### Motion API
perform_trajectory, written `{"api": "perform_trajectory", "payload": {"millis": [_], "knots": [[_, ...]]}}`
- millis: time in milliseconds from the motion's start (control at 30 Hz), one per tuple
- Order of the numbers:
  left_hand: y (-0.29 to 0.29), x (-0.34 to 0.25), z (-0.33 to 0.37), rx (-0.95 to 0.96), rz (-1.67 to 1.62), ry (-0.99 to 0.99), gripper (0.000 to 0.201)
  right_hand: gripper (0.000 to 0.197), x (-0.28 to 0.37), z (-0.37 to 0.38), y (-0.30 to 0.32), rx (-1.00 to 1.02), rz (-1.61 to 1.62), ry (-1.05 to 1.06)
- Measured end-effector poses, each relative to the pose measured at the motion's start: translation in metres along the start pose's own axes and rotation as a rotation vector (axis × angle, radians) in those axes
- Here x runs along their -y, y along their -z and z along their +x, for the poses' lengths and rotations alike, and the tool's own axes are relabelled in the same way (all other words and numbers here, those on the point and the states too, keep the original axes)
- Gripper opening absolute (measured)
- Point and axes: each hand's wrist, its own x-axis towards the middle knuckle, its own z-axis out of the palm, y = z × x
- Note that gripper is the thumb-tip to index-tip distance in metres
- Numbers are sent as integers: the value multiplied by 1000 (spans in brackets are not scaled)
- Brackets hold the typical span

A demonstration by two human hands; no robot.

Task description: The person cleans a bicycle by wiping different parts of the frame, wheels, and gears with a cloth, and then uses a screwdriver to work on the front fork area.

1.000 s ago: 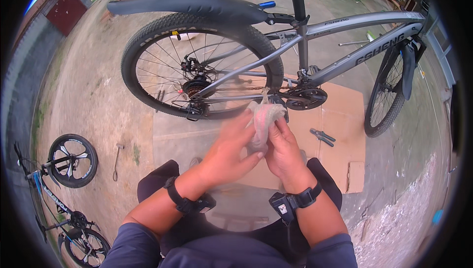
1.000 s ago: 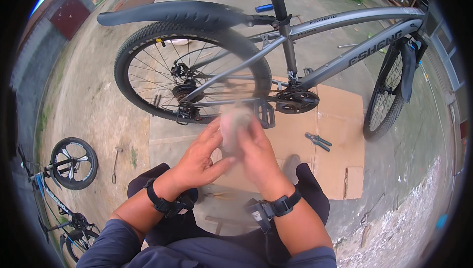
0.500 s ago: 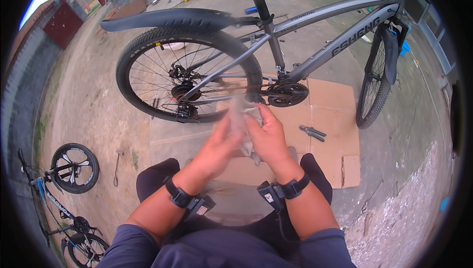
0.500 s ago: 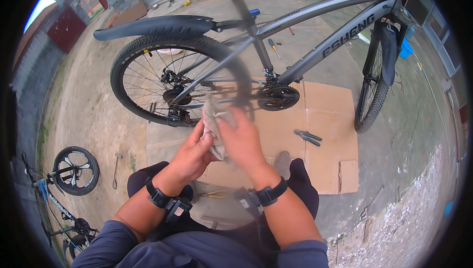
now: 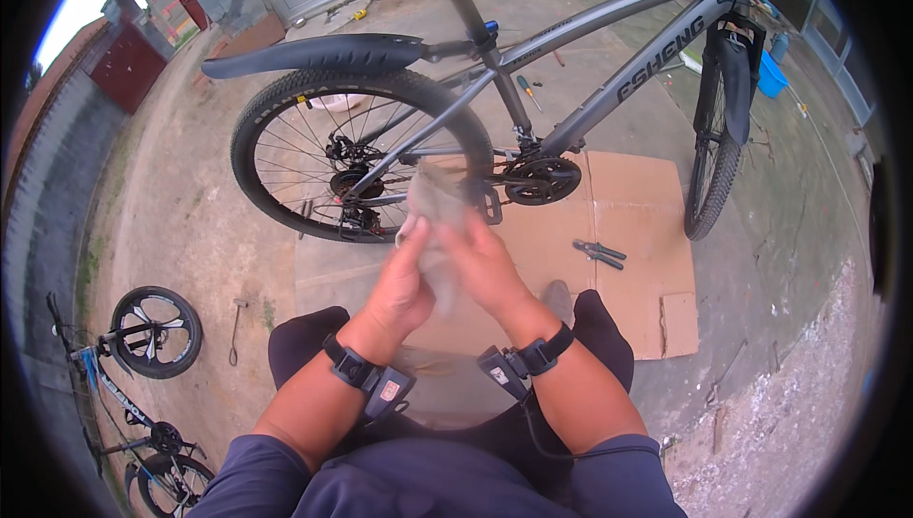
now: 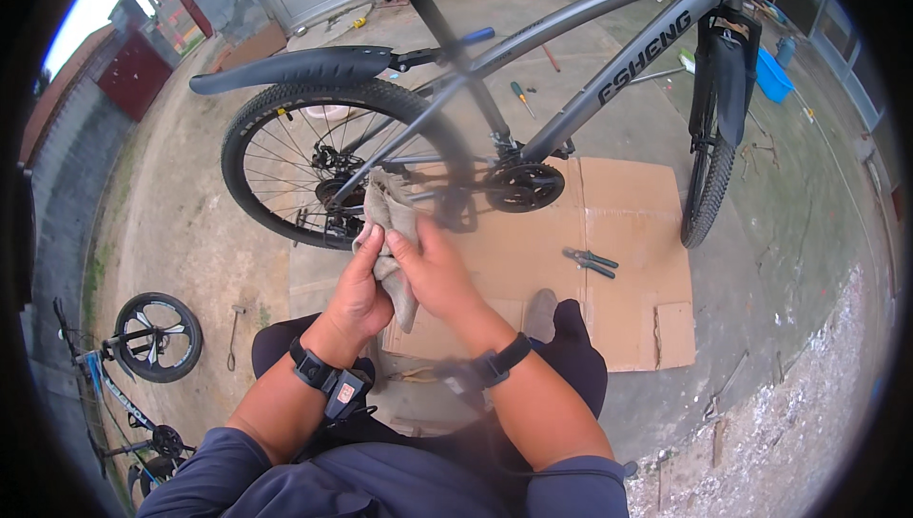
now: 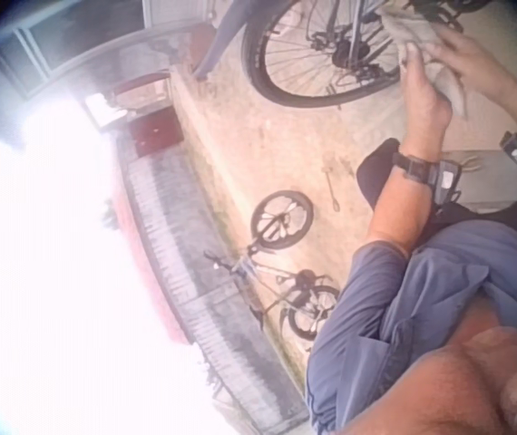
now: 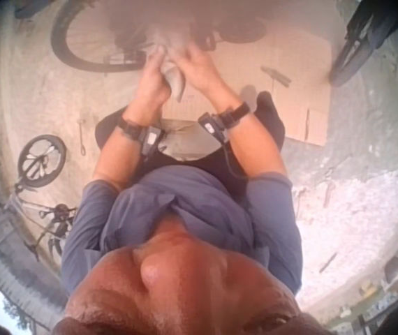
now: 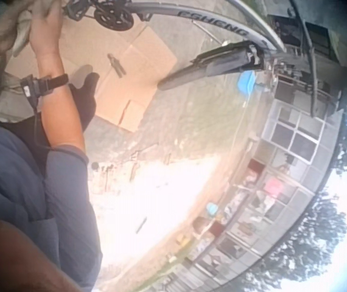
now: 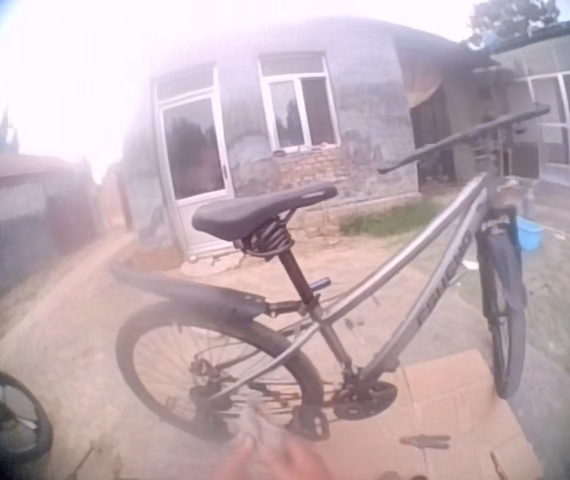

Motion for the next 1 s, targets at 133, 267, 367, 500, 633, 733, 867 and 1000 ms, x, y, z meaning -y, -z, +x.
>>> {"api": "perform_trajectory", "payload": {"millis": [133,267,367,500,633,733,867,1000], "knots": [[3,-11,3,-41,34,-121,32,49,11,-5,-3,30,-126,-4],[-2,-27,7,-154,105,-353,35,55,8,-7,6,-27,-387,37],[-11,-45,1,-106,80,-355,38,61,11,-8,6,-153,-289,-67],[-19,-31,-4,-71,166,-317,37,65,17,-11,7,-169,63,-176],[-15,-17,-9,-76,280,-298,35,62,24,-10,7,-74,193,-160],[-17,-8,-10,-72,381,-311,35,53,19,-9,11,-75,189,-175],[-16,-5,-13,-72,561,-382,34,45,17,-9,9,-105,166,-203],[-18,-6,-14,-60,654,-451,32,40,19,-9,9,-75,188,-182]]}}
